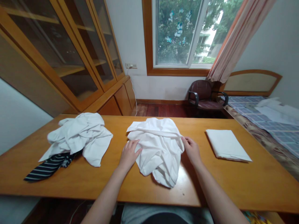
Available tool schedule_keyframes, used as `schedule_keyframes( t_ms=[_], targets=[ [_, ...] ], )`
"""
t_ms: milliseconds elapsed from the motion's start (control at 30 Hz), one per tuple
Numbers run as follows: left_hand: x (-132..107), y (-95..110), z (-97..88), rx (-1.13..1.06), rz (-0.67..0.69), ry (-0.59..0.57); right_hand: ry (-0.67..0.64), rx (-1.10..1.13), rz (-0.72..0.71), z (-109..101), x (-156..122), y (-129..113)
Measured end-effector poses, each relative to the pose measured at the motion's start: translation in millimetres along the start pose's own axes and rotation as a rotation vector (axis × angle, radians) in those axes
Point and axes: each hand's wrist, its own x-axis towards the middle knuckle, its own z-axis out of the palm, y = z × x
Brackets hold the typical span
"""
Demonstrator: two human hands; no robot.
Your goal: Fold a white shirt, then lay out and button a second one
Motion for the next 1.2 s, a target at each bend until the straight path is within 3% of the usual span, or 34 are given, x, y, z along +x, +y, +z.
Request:
schedule_keyframes(
  t_ms=[100,200,367,467,600,667,833,900,967,1067,1133,1200],
  targets=[
    [-5,-2,2.0,0.052,-0.052,-0.057,0.189,0.194,0.075,-14,6,-1],
    [-5,-3,-2.2,0.005,-0.064,-0.038,0.357,0.341,0.099,-30,15,3],
    [-1,-14,-28.7,-0.157,-0.203,0.154,0.609,0.483,0.071,-62,26,10],
    [4,-19,-53.5,-0.205,-0.263,0.320,0.663,0.500,0.066,-75,28,14],
    [10,-15,-81.2,-0.297,-0.287,0.474,0.636,0.437,0.113,-76,28,19],
    [14,-12,-87.8,-0.398,-0.350,0.491,0.579,0.402,0.151,-73,27,19],
    [22,-10,-88.8,-0.764,-0.514,0.433,0.183,0.343,0.203,-64,16,12],
    [24,-9,-89.9,-0.780,-0.520,0.421,0.045,0.311,0.184,-58,9,10],
    [24,-4,-93.6,-0.650,-0.459,0.477,-0.028,0.292,0.125,-53,3,10],
    [23,12,-100.2,-0.321,-0.212,0.601,-0.051,0.267,0.041,-45,-2,13],
    [24,27,-101.5,-0.178,-0.040,0.581,-0.031,0.231,0.012,-40,-2,12],
    [26,42,-98.4,-0.136,0.091,0.467,-0.028,0.165,-0.018,-33,-2,9]
  ],
)
